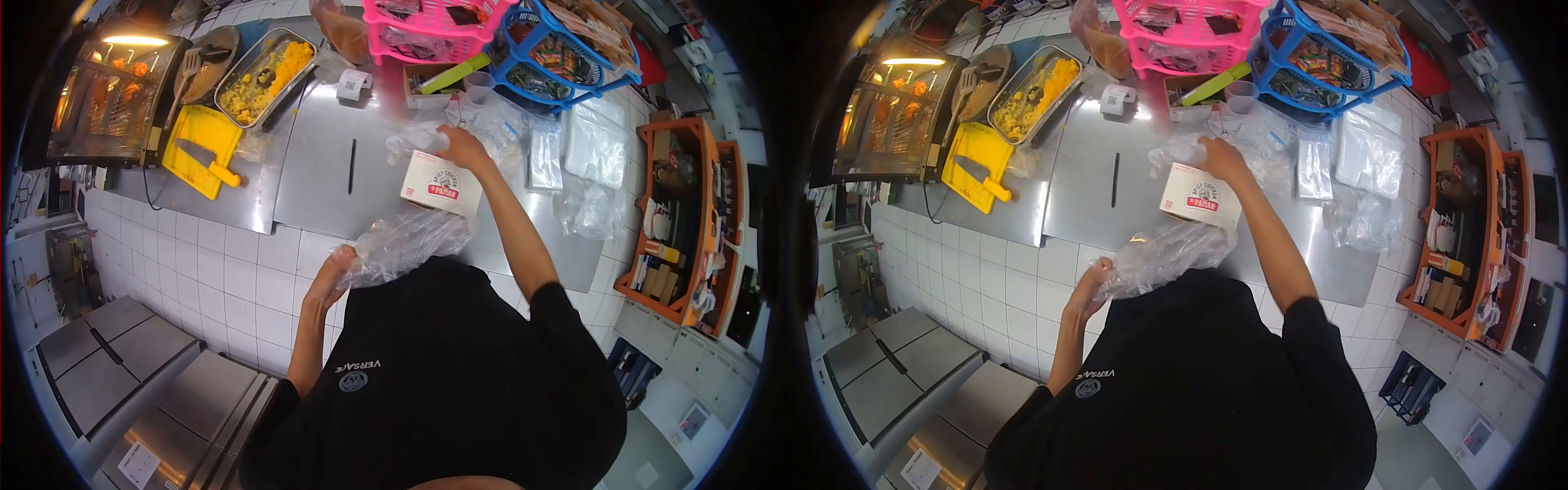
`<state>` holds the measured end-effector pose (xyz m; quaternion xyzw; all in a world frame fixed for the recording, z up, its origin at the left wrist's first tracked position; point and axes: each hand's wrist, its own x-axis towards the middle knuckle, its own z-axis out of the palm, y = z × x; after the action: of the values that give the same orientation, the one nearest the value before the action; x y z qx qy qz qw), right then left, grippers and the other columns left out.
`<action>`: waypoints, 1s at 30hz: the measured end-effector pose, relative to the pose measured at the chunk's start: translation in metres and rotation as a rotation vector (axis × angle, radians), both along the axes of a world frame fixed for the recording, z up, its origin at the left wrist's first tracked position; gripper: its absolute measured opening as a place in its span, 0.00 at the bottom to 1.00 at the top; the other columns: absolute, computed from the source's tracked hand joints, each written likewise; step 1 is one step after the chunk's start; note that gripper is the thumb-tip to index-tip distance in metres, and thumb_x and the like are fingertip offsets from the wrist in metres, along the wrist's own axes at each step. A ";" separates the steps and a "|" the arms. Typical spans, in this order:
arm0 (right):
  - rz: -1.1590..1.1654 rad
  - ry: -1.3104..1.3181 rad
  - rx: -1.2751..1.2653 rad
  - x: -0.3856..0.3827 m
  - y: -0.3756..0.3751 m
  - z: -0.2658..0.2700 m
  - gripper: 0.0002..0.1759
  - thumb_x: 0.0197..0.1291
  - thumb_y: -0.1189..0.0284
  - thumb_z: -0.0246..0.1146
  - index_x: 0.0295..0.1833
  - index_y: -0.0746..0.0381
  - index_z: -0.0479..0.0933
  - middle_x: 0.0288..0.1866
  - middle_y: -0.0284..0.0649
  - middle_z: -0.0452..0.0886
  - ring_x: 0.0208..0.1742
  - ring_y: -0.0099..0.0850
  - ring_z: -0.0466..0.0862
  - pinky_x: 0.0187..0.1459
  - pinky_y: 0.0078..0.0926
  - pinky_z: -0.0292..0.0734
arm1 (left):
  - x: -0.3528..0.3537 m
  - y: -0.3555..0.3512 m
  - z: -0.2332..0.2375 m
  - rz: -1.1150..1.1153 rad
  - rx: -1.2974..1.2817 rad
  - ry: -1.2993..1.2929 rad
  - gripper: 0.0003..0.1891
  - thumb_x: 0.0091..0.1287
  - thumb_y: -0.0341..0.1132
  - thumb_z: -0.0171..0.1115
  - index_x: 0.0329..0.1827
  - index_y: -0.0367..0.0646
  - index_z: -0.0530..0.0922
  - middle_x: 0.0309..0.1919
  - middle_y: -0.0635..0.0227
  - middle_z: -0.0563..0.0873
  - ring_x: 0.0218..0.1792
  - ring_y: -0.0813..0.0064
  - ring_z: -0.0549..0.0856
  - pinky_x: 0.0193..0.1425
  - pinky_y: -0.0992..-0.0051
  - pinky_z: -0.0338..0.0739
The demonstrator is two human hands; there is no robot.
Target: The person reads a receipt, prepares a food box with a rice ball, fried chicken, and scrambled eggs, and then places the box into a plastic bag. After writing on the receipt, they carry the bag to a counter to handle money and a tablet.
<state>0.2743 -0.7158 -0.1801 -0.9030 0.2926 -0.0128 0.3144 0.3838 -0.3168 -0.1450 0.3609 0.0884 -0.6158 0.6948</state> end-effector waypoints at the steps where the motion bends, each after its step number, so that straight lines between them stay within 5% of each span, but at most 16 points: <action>1: -0.009 -0.072 0.034 0.008 -0.003 -0.002 0.18 0.65 0.68 0.61 0.58 0.62 0.76 0.51 0.42 0.81 0.45 0.34 0.84 0.47 0.32 0.81 | 0.012 0.003 0.001 -0.270 0.144 -0.264 0.12 0.70 0.42 0.63 0.43 0.45 0.73 0.34 0.73 0.79 0.41 0.77 0.80 0.51 0.76 0.75; 2: -0.019 -0.141 0.071 0.014 -0.003 -0.003 0.18 0.65 0.68 0.62 0.58 0.63 0.76 0.50 0.43 0.81 0.47 0.34 0.84 0.46 0.32 0.81 | 0.023 0.005 0.006 -0.541 0.290 -0.526 0.11 0.67 0.37 0.68 0.42 0.44 0.73 0.35 0.73 0.79 0.42 0.77 0.80 0.52 0.77 0.75; 4: -0.021 -0.273 0.138 0.029 -0.009 -0.003 0.18 0.65 0.68 0.63 0.58 0.63 0.75 0.48 0.44 0.82 0.50 0.35 0.85 0.46 0.32 0.82 | 0.038 0.007 0.015 -0.578 0.296 -0.613 0.12 0.61 0.29 0.72 0.40 0.43 0.75 0.35 0.72 0.80 0.40 0.81 0.79 0.48 0.79 0.74; 5: -0.019 -0.332 0.177 0.034 -0.009 -0.003 0.18 0.65 0.69 0.63 0.58 0.64 0.75 0.47 0.45 0.83 0.51 0.35 0.85 0.45 0.33 0.82 | 0.043 0.010 0.012 -0.482 0.348 -0.695 0.13 0.60 0.32 0.73 0.41 0.42 0.76 0.35 0.72 0.82 0.39 0.81 0.80 0.47 0.78 0.74; 7: -0.423 -0.563 0.865 0.024 0.021 0.089 0.15 0.69 0.70 0.60 0.58 0.63 0.74 0.44 0.41 0.84 0.47 0.32 0.85 0.43 0.31 0.82 | 0.050 0.013 0.000 -0.271 0.402 -0.937 0.13 0.65 0.37 0.70 0.45 0.40 0.79 0.34 0.71 0.84 0.33 0.82 0.81 0.39 0.80 0.75; 10: -0.459 -0.791 0.969 0.008 0.063 0.130 0.14 0.71 0.74 0.53 0.60 0.61 0.71 0.43 0.37 0.84 0.43 0.30 0.85 0.41 0.29 0.82 | 0.069 -0.027 0.022 -0.104 0.458 -0.772 0.11 0.71 0.39 0.63 0.50 0.42 0.80 0.37 0.72 0.84 0.33 0.86 0.79 0.32 0.83 0.72; 12: -0.269 -0.864 1.230 0.018 0.112 0.137 0.11 0.69 0.78 0.51 0.53 0.63 0.75 0.41 0.36 0.83 0.39 0.29 0.84 0.41 0.30 0.82 | 0.074 -0.057 0.031 -0.003 0.487 -0.688 0.14 0.76 0.42 0.56 0.54 0.42 0.78 0.35 0.74 0.84 0.30 0.89 0.78 0.26 0.85 0.69; 16: 0.158 -0.480 0.291 0.053 0.203 0.073 0.10 0.59 0.77 0.55 0.38 0.70 0.81 0.37 0.47 0.83 0.35 0.43 0.84 0.44 0.35 0.81 | 0.086 -0.082 0.016 0.018 0.213 -0.590 0.17 0.78 0.46 0.52 0.58 0.45 0.78 0.23 0.78 0.77 0.20 0.91 0.73 0.17 0.85 0.60; 17: 0.145 -0.483 0.283 0.056 0.206 0.051 0.10 0.59 0.77 0.55 0.38 0.70 0.81 0.37 0.47 0.83 0.35 0.43 0.84 0.44 0.35 0.81 | 0.086 -0.085 0.021 -0.061 0.169 -0.559 0.18 0.79 0.47 0.50 0.59 0.45 0.78 0.22 0.79 0.76 0.18 0.91 0.71 0.16 0.86 0.59; 19: 0.235 -0.034 0.113 0.062 0.210 0.008 0.14 0.58 0.72 0.55 0.43 0.67 0.83 0.42 0.53 0.84 0.43 0.48 0.85 0.46 0.40 0.80 | 0.088 -0.082 0.035 -0.148 0.133 -0.523 0.19 0.79 0.48 0.48 0.60 0.45 0.78 0.21 0.80 0.74 0.16 0.91 0.68 0.16 0.86 0.59; 20: 0.220 -0.032 0.117 0.067 0.212 -0.005 0.14 0.58 0.72 0.55 0.43 0.67 0.83 0.42 0.53 0.84 0.43 0.48 0.85 0.46 0.40 0.80 | 0.091 -0.080 0.047 -0.227 0.090 -0.464 0.21 0.79 0.49 0.47 0.61 0.45 0.77 0.22 0.79 0.76 0.16 0.91 0.68 0.16 0.86 0.59; 22: 0.338 0.545 0.220 0.075 0.209 -0.019 0.14 0.58 0.69 0.57 0.42 0.65 0.83 0.47 0.54 0.84 0.50 0.49 0.84 0.49 0.44 0.78 | 0.100 -0.077 0.064 -0.321 0.035 -0.403 0.22 0.80 0.50 0.46 0.62 0.45 0.77 0.24 0.79 0.77 0.16 0.91 0.68 0.16 0.86 0.59; 24: 0.301 0.595 0.273 0.061 0.205 -0.020 0.15 0.59 0.66 0.56 0.42 0.65 0.83 0.46 0.54 0.84 0.50 0.51 0.83 0.49 0.45 0.77 | 0.120 -0.066 0.071 -0.457 0.299 -0.677 0.23 0.75 0.52 0.55 0.58 0.42 0.76 0.39 0.71 0.83 0.35 0.83 0.81 0.30 0.83 0.75; 28: 0.374 0.514 0.476 0.038 0.199 0.032 0.21 0.66 0.61 0.52 0.42 0.66 0.82 0.45 0.56 0.84 0.50 0.53 0.82 0.51 0.46 0.76 | 0.158 -0.036 0.052 -0.582 0.308 -1.014 0.28 0.67 0.49 0.67 0.60 0.37 0.73 0.41 0.61 0.85 0.33 0.74 0.85 0.32 0.76 0.78; 30: 0.366 0.455 0.573 0.026 0.211 0.041 0.23 0.70 0.57 0.50 0.47 0.65 0.81 0.47 0.56 0.83 0.51 0.52 0.82 0.55 0.44 0.74 | 0.162 -0.032 0.039 -0.681 0.518 -1.397 0.34 0.60 0.46 0.75 0.60 0.34 0.68 0.47 0.52 0.84 0.49 0.58 0.86 0.47 0.64 0.80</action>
<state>0.3002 -0.5046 -0.1389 -0.7959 0.1811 0.3252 0.4775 0.5462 -0.3492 -0.1057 0.8175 -0.3396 -0.3861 0.2592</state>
